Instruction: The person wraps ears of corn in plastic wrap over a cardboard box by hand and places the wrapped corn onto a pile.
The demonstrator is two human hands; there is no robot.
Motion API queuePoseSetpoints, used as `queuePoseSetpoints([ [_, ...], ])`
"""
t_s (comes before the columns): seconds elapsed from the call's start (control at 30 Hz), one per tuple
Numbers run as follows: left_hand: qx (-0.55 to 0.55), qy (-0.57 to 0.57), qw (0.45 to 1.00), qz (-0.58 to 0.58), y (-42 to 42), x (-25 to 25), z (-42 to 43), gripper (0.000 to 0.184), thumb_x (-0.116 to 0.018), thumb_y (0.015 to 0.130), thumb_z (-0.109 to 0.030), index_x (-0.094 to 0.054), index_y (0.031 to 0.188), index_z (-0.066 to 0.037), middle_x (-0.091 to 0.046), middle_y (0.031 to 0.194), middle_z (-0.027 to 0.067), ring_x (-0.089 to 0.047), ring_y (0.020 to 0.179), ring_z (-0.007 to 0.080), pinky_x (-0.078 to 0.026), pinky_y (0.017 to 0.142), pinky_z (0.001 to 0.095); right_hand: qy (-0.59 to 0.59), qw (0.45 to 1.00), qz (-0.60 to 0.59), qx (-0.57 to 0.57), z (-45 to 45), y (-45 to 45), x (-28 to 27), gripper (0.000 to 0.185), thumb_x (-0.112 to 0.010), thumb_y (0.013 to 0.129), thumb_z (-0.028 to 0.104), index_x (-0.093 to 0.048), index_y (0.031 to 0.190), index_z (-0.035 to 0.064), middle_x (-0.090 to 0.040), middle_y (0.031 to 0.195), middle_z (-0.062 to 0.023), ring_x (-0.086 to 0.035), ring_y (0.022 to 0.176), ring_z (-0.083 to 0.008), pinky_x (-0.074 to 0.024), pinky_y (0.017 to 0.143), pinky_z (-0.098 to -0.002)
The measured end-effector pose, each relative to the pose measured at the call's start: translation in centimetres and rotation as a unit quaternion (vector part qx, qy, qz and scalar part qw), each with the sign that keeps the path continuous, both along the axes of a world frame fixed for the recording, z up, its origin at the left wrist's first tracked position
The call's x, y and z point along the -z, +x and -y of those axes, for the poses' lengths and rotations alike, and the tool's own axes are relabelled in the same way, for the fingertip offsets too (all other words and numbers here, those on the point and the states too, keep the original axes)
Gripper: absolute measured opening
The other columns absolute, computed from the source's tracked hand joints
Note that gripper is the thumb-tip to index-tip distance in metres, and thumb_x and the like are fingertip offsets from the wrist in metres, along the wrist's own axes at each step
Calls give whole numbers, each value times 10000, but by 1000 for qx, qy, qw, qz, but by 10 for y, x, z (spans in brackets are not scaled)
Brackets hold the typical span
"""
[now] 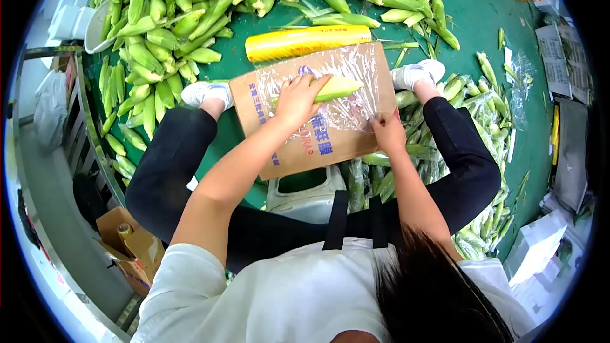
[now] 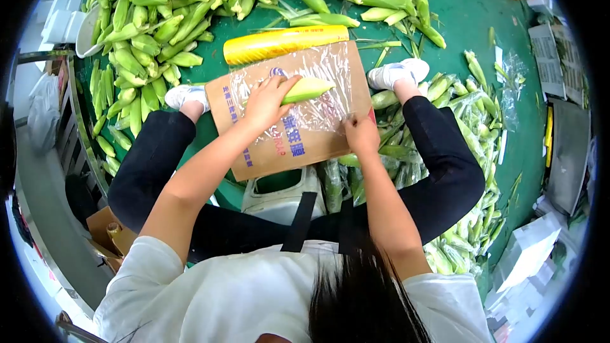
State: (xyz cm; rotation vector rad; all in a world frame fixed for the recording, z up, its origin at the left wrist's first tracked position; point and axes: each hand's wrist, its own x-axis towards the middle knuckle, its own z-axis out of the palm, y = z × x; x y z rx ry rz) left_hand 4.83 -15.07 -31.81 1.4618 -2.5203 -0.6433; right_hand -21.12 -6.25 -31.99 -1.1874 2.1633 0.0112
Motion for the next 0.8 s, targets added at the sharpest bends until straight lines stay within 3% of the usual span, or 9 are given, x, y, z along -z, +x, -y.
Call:
queuePoseSetpoints([
  [0.03,3,-13,1000,19,0,-3,-2,769,-804,777,-246,-479,1472,-294,-590,1169,101,-576,1141,283,-462,943,464,-87,959,231,141,-8,-9,4,278,-707,908,300,-708,905,23,-718,1050,-96,-683,998,-256,-509,926,-366],
  [0.07,5,-12,999,43,-1,-2,-2,776,-801,779,-250,-471,1478,-310,-576,1204,105,-559,1167,281,-449,955,483,-168,837,445,270,-12,-16,3,173,-687,928,203,-691,881,36,-695,1086,-62,-653,1044,-214,-481,961,-342],
  [0.1,4,-12,998,67,-2,1,-2,783,-799,781,-253,-464,1485,-326,-562,1239,109,-542,1194,279,-437,967,503,-261,777,494,288,-5,-10,-12,90,-637,942,78,-644,860,40,-614,1214,-44,-551,1168,-165,-410,1027,-316],
  [0.17,-7,-5,993,118,-6,11,-10,798,-794,785,-260,-449,1498,-357,-534,1309,116,-509,1246,275,-412,991,543,-320,841,422,112,16,15,-37,118,-649,921,78,-592,834,23,-583,1313,-76,-524,1231,-181,-382,1061,-338],
  [0.27,7,-206,975,77,-2,29,-19,725,-775,807,-277,-483,1470,-270,-501,1389,144,-459,1319,291,-352,1081,556,-365,871,298,-139,60,63,-14,202,-731,868,139,-557,886,40,-626,1289,-114,-584,1202,-262,-378,1085,-419],
  [0.33,88,-127,988,-18,41,25,-34,566,-731,843,-267,-534,1364,-165,-463,1435,142,-416,1357,301,-293,1153,513,-372,859,206,-285,75,84,6,282,-770,838,183,-543,946,56,-638,1270,-127,-600,1180,-308,-380,1088,-457],
  [0.4,186,-29,978,-91,96,33,-60,487,-707,861,-251,-554,1309,-139,-468,1421,129,-414,1350,299,-294,1159,484,-362,843,166,-362,78,86,3,522,-806,784,257,-566,1228,122,-610,1314,-99,-571,1194,-323,-391,1061,-484],
  [0.57,84,-157,983,-50,103,44,-53,197,-669,907,-243,-602,1048,-122,-605,1128,63,-562,1084,288,-427,990,466,-294,836,40,-462,83,82,2,671,-763,831,309,-511,1453,311,-578,1333,-45,-554,1191,-264,-414,1011,-440],
  [0.8,142,93,981,-96,124,-21,-45,125,-572,995,-190,-574,968,-68,-621,864,133,-646,813,357,-527,710,459,-203,829,66,-516,41,59,-20,640,-752,839,280,-530,1439,316,-573,1318,-42,-550,1195,-277,-418,996,-436],
])
